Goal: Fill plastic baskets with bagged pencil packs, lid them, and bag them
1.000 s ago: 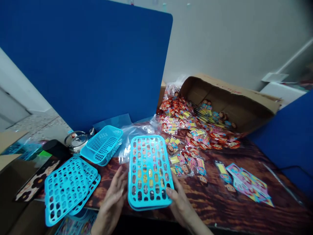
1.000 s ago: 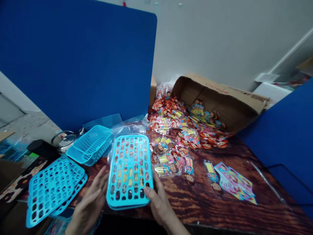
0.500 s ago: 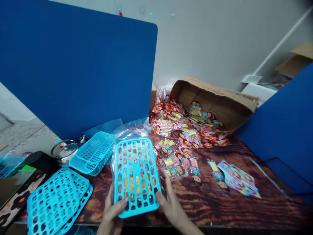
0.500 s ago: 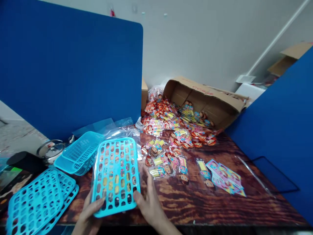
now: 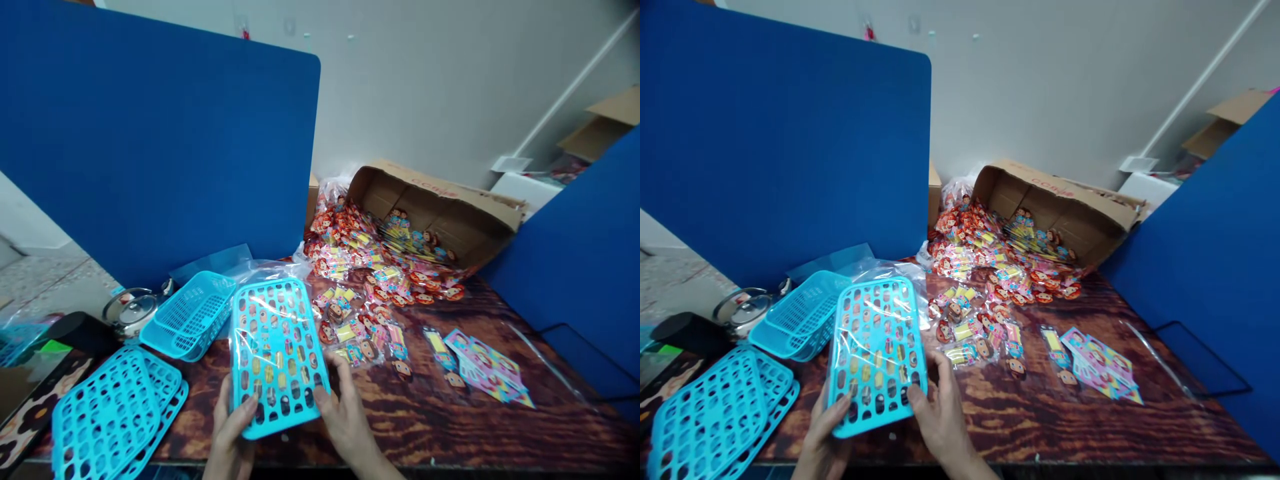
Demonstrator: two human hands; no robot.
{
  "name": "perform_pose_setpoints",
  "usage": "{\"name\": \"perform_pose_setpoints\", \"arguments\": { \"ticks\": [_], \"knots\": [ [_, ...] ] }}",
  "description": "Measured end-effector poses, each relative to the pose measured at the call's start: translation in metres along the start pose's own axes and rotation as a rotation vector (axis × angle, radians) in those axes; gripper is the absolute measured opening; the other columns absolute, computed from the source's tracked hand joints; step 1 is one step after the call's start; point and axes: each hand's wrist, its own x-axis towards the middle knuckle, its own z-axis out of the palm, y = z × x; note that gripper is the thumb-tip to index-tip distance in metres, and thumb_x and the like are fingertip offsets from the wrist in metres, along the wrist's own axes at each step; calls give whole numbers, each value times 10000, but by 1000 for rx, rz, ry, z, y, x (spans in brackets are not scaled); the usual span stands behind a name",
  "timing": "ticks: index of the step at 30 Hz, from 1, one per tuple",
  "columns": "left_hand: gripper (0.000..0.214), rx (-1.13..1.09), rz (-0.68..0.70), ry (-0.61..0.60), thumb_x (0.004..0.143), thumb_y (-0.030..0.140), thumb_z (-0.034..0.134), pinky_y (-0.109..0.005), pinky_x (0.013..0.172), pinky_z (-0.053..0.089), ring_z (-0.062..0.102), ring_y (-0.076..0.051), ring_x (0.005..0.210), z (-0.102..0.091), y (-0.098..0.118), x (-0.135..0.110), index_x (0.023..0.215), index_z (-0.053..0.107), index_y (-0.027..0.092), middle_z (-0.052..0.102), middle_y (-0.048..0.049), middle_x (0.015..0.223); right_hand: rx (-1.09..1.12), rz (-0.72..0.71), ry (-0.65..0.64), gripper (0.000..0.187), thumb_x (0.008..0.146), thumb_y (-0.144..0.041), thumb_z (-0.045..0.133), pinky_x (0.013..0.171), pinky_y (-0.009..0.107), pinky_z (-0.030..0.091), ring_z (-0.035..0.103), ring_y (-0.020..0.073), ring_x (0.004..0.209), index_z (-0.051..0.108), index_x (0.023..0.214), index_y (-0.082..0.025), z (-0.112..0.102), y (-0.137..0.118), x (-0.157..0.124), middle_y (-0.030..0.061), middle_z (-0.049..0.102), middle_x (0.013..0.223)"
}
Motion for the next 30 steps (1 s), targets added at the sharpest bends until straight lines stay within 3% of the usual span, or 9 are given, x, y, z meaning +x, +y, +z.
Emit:
{"name": "perform_pose_setpoints", "arguments": {
  "ticks": [3,5,10,15,18,21,23,25,30],
  "knots": [
    [755,-1,6,-19,520,316,815,-389,753,554,669,-317,899,1,-3,0,1208,519,226,714,-63,939,78,-49,-174,902,748,-620,597,1047,409,340,350,278,1310,176,1448,-236,-7,-5,8,111,349,1441],
    [697,15,29,-47,544,339,808,-391,756,553,666,-321,907,3,-5,0,1172,528,224,712,-68,946,81,-3,-262,920,736,-588,633,1049,426,333,347,288,1312,183,1453,-227,-11,-6,13,111,372,1427],
    [755,38,0,-59,571,362,819,-387,824,533,651,-303,965,2,-6,2,1233,475,242,702,-71,1008,123,16,21,502,787,-498,606,935,393,441,543,271,1097,530,1187,-205,-4,8,18,93,592,1181],
    [788,61,-50,-88,635,418,767,-405,941,471,603,-298,1071,-4,-6,3,1329,423,267,634,-83,1190,127,-52,105,328,797,-434,618,801,298,498,608,200,895,560,1034,-214,2,21,13,46,643,988],
    [861,22,-47,-100,591,358,791,-430,926,479,606,-325,1057,-4,-3,1,1355,407,260,655,-88,1154,116,-68,39,495,786,-466,631,891,334,472,575,237,1048,490,1196,-227,-1,18,11,85,591,1160],
    [844,-4,-30,-78,546,307,807,-422,868,512,638,-331,986,-2,-3,-1,1315,470,223,699,-85,1039,146,-72,-154,900,723,-581,656,1005,393,394,422,281,1262,210,1429,-247,-10,13,12,126,411,1396],
    [797,1,-23,-71,534,305,810,-407,829,529,653,-323,944,-2,-3,-1,1268,516,203,713,-82,979,142,-48,-285,1016,691,-621,663,1045,413,345,356,291,1312,123,1464,-240,-17,12,14,126,359,1439],
    [762,18,-11,-79,524,320,818,-397,791,540,664,-316,904,-4,-5,0,1223,542,190,716,-81,945,106,-27,-310,943,704,-593,668,1051,416,335,375,299,1299,219,1447,-224,-20,14,15,123,404,1412],
    [676,84,62,-52,507,368,838,-366,687,559,685,-262,735,-6,-6,5,1088,544,188,707,-51,846,72,-36,-16,511,784,-495,619,883,366,481,602,258,997,514,1195,-209,-9,29,10,94,635,1091]
  ]
}}
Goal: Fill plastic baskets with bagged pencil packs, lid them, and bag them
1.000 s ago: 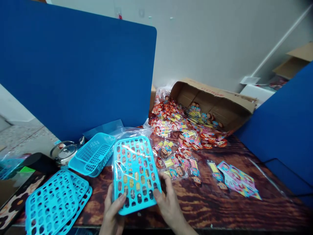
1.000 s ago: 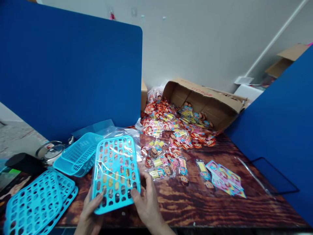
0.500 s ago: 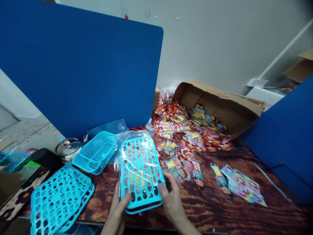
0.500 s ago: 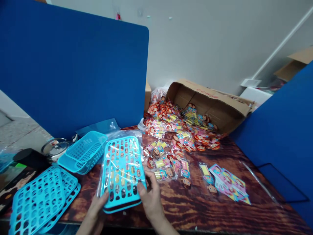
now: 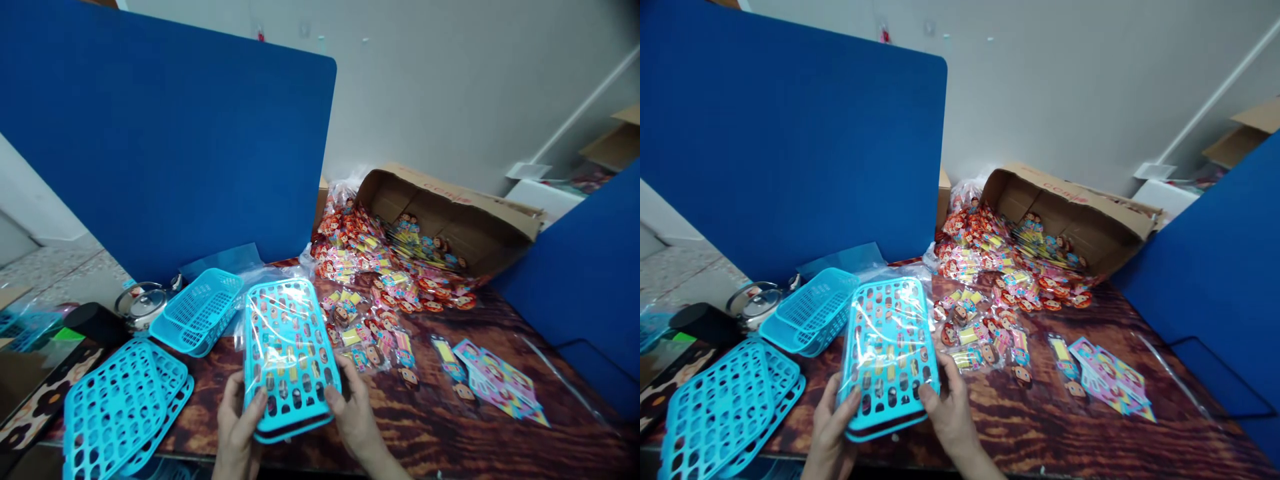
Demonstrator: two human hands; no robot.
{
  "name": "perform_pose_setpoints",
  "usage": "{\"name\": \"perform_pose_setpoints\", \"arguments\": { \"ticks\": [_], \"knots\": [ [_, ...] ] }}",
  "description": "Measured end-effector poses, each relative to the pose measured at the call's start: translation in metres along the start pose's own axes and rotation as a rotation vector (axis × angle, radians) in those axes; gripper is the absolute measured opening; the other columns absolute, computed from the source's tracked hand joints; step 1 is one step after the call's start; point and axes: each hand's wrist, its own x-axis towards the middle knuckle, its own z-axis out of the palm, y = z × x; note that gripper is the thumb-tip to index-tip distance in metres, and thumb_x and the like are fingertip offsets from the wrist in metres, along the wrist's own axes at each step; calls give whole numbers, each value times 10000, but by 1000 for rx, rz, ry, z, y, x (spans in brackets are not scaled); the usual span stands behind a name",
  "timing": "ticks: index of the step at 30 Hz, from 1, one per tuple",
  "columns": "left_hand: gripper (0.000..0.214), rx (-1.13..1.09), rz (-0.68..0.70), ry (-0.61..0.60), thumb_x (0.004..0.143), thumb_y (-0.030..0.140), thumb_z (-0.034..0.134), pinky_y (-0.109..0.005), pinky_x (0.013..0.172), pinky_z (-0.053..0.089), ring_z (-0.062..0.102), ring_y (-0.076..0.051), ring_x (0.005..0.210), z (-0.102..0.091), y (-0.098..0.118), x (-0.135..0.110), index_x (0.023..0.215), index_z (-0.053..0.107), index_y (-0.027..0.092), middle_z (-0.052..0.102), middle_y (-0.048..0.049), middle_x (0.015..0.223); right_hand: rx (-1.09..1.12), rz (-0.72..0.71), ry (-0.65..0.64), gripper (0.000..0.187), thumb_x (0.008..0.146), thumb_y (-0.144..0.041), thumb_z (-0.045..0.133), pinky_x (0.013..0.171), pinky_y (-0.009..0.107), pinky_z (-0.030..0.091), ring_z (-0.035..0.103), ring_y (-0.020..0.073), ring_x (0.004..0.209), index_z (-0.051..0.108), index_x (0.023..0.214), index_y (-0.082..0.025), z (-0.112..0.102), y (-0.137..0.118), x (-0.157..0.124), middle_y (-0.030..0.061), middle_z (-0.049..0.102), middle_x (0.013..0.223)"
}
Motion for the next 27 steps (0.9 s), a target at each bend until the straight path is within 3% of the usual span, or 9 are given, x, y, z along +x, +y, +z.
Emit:
{"name": "perform_pose_setpoints", "arguments": {
  "ticks": [2,4,7,9,12,18,23,27],
  "knots": [
    [658,9,24,34,529,390,828,-349,698,558,683,-255,779,2,1,-1,1086,530,205,701,-43,878,12,14,32,459,797,-505,602,818,341,510,625,233,908,514,1149,-224,5,0,-2,71,654,993],
    [702,-9,51,48,554,400,812,-338,753,549,659,-269,922,5,3,-4,1166,503,249,682,-49,1027,21,-10,-9,624,768,-580,605,878,356,489,589,246,1030,424,1264,-247,5,-5,-1,86,611,1125],
    [789,-59,41,21,597,416,776,-364,848,520,592,-299,1078,8,2,-8,1296,431,296,631,-56,1180,5,-55,-174,968,687,-698,601,1037,421,356,357,284,1308,177,1442,-266,0,-17,4,114,395,1408],
    [817,-81,-2,-15,606,418,764,-394,890,498,577,-315,1100,8,0,-11,1329,411,278,642,-70,1163,-15,-41,-259,991,684,-706,595,1079,449,284,272,300,1353,176,1459,-252,-4,-23,7,117,334,1455],
    [857,-91,-20,-37,570,384,788,-415,900,488,582,-332,1086,5,-2,-12,1329,414,246,663,-88,1110,22,-1,-259,878,721,-664,597,1072,458,297,325,318,1326,305,1423,-226,-4,-22,5,125,372,1437],
    [734,-27,16,-21,568,384,805,-400,812,527,640,-316,956,-2,1,-6,1210,489,216,695,-70,943,87,30,-88,723,739,-624,608,955,408,454,500,308,1190,421,1319,-233,7,-7,-7,131,489,1339],
    [736,-29,66,-6,594,396,794,-359,846,515,617,-289,1021,1,-2,-8,1231,456,248,655,-72,1097,36,-22,-147,924,746,-580,630,1058,438,336,314,300,1335,156,1462,-236,7,-12,-3,127,309,1467],
    [786,-39,70,-48,637,386,771,-374,903,490,573,-301,1107,1,-6,-9,1317,395,266,607,-87,1210,122,39,-150,920,773,-479,647,1029,440,373,429,287,1264,117,1474,-209,7,-12,-2,141,410,1408]
  ]
}}
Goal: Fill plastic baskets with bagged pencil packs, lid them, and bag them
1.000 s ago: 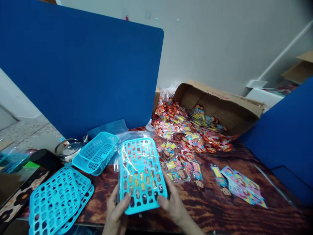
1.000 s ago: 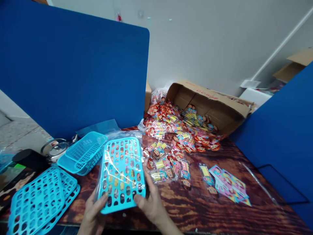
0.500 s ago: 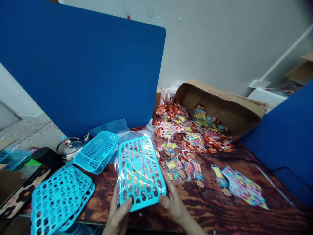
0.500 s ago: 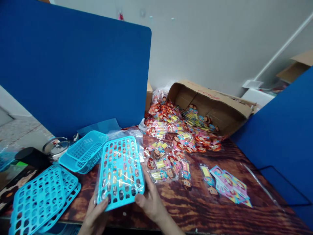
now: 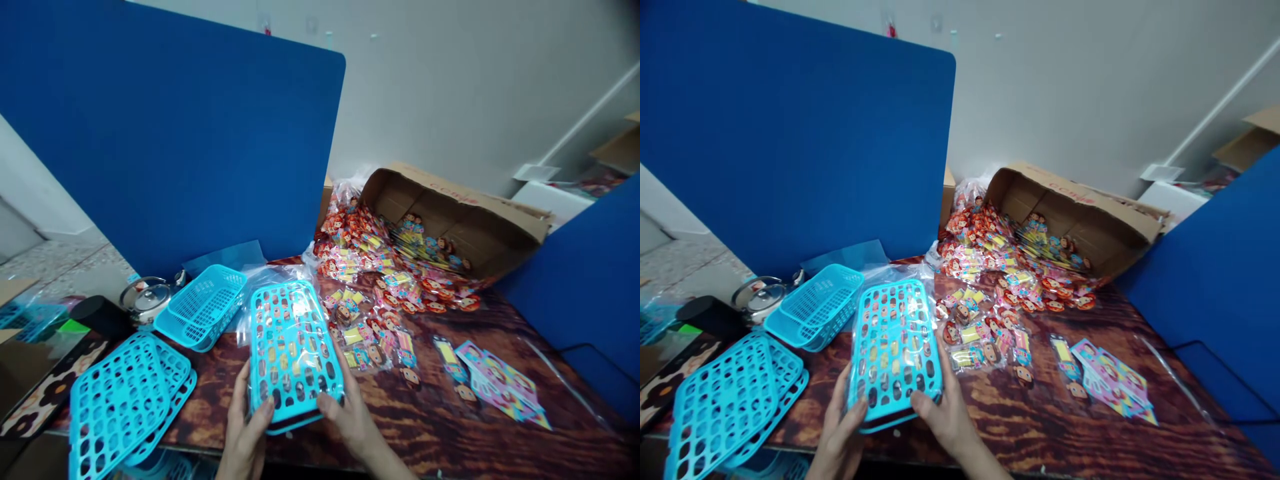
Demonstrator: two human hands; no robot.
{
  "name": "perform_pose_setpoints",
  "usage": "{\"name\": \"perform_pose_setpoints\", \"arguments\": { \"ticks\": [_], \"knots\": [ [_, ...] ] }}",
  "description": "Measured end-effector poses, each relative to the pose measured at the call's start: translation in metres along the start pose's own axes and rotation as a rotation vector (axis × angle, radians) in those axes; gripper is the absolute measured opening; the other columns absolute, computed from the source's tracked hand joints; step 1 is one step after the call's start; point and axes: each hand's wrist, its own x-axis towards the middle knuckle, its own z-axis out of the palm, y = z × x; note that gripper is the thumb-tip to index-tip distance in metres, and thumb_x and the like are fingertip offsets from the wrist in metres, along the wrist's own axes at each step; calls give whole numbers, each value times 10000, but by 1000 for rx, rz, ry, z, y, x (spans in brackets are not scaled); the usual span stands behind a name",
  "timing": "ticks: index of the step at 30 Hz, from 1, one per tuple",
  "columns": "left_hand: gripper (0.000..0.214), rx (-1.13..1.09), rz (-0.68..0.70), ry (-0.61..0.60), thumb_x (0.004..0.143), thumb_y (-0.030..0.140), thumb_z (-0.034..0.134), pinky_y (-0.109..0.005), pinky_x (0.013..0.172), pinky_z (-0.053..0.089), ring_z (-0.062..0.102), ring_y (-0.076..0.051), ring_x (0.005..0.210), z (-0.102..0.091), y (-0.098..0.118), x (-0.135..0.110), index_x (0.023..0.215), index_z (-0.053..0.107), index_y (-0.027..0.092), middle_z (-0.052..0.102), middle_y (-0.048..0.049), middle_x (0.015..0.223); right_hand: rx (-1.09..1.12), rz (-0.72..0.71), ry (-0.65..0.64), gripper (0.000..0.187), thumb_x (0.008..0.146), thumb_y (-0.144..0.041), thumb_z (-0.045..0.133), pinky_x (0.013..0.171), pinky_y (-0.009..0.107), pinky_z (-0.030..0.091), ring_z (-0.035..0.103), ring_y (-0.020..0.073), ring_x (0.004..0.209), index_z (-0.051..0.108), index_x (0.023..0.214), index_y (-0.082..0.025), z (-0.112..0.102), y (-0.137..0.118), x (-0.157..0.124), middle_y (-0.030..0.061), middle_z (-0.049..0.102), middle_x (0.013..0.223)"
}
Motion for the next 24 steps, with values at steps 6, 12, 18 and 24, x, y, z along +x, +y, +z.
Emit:
{"name": "perform_pose_setpoints", "arguments": {
  "ticks": [6,12,18,24],
  "knots": [
    [732,135,-30,-72,735,417,701,-368,1027,390,465,-272,1241,-17,-14,14,1368,370,259,521,-86,1335,1,52,90,845,776,-430,662,985,431,434,508,279,1192,212,1459,-218,-7,18,1,123,492,1346],
    [548,404,51,-131,832,429,590,-376,1111,257,348,-243,1330,-21,-17,24,1329,459,239,474,-60,1384,-62,66,126,798,796,-464,630,995,438,422,497,263,1205,251,1452,-211,-9,35,10,110,534,1306],
    [667,496,6,-198,777,395,659,-365,1079,318,422,-248,1282,-26,-16,28,1372,398,245,471,-57,1387,-199,93,124,702,826,-448,600,1046,428,368,485,236,1215,329,1424,-199,-18,39,12,91,535,1309],
    [848,660,68,-200,721,367,705,-308,810,528,645,-217,947,-41,-16,20,1432,262,234,510,-119,1321,-608,-67,94,633,822,-380,622,1035,423,381,475,246,1210,389,1393,-238,-37,26,-1,93,518,1310]
  ]
}}
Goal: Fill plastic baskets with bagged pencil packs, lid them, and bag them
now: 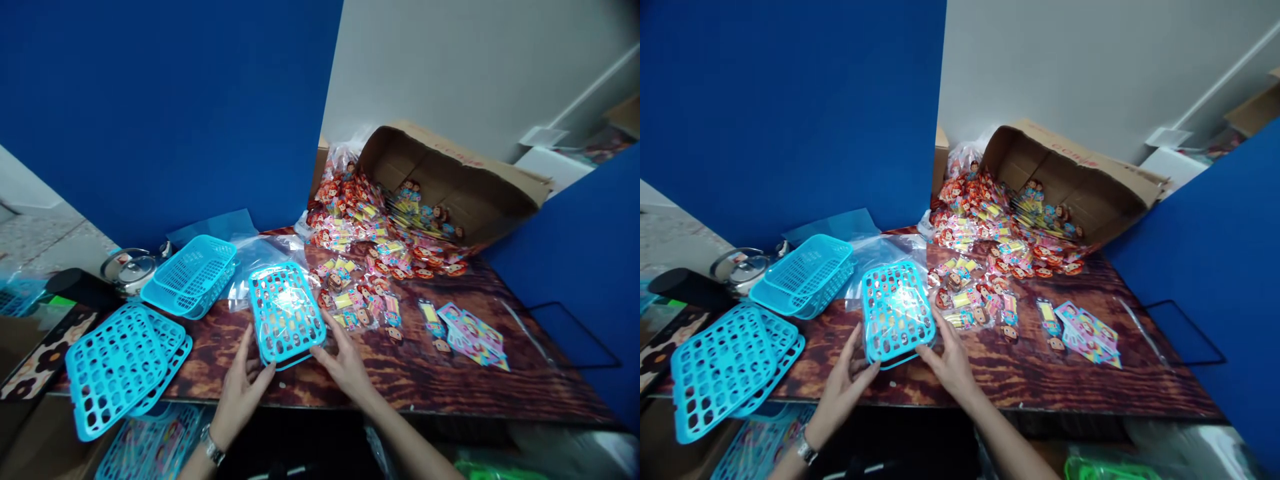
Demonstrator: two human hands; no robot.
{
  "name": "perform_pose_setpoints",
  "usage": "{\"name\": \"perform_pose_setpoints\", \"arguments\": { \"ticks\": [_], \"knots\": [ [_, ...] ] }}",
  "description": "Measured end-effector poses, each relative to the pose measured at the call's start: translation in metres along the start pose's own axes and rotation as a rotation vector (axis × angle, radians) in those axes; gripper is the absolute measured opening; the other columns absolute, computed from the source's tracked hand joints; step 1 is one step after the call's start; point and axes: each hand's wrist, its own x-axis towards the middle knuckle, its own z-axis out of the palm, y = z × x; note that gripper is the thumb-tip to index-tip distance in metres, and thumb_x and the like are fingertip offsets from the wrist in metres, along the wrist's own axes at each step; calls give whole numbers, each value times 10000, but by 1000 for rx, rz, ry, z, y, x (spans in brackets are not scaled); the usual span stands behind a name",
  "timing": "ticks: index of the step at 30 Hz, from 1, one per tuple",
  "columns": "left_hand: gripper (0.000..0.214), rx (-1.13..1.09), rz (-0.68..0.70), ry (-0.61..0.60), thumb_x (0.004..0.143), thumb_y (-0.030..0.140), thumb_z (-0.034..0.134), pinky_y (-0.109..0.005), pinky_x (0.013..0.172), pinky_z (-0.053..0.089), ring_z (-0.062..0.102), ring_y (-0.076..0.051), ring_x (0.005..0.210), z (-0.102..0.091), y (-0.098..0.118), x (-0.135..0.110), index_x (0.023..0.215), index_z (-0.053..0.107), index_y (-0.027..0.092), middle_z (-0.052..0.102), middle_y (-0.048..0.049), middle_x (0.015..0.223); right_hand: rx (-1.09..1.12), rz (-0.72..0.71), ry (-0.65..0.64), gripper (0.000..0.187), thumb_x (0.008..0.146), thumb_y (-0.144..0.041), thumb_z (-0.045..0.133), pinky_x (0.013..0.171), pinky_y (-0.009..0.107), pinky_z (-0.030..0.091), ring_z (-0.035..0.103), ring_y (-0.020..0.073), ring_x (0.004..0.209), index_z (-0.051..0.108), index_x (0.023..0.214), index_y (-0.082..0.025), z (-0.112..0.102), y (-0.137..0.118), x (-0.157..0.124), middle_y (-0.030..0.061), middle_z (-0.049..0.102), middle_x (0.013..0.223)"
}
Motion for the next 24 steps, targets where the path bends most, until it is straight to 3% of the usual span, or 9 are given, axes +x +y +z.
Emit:
{"name": "perform_pose_setpoints", "arguments": {
  "ticks": [2,4,8,12,14,17,20,24],
  "knots": [
    [709,145,103,171,673,362,734,-282,677,538,654,-198,776,-2,-4,-5,1313,469,208,614,-109,1132,-183,-115,-2,533,836,-342,605,999,402,417,504,241,1167,465,1344,-260,-7,0,-3,94,546,1249],
    [459,247,210,287,653,352,739,-268,640,518,635,-191,702,-4,-8,-8,1075,648,198,665,-89,943,-317,-209,16,382,871,-312,553,907,362,480,575,221,1039,568,1249,-265,-12,2,-5,94,604,1105],
    [179,260,265,280,627,325,748,-289,773,489,641,-226,765,-12,-15,-13,778,722,233,702,-89,811,-472,-331,-5,277,916,-266,463,787,325,520,629,192,841,673,1097,-264,-20,11,-7,79,658,887],
    [200,270,223,206,608,317,758,-312,824,471,644,-243,770,-19,-23,-20,790,730,237,709,-98,797,-503,-341,4,289,919,-240,440,799,333,520,635,199,863,673,1090,-251,-26,17,-12,86,671,904],
    [253,316,239,240,620,321,746,-311,819,477,646,-233,769,-18,-28,-21,848,714,216,701,-102,823,-467,-306,18,315,906,-233,452,842,354,509,624,212,931,624,1169,-246,-24,19,-16,94,662,989],
    [472,299,199,332,643,355,719,-316,759,510,649,-217,775,-9,-36,-17,1067,620,171,673,-106,940,-350,-155,60,502,864,-238,494,946,412,459,556,241,1101,431,1361,-206,-14,21,-18,119,579,1208],
    [563,221,82,285,676,374,677,-319,722,523,660,-218,800,2,-44,-9,1177,528,165,677,-99,983,-176,18,23,669,817,-206,512,981,428,435,525,243,1162,273,1441,-177,0,23,-13,117,531,1297],
    [441,223,57,271,643,365,673,-330,718,508,667,-238,739,8,-48,-1,1041,603,188,711,-59,815,-66,50,15,597,811,-169,484,980,423,436,550,242,1145,378,1399,-191,13,22,-4,81,608,1219]
  ]
}}
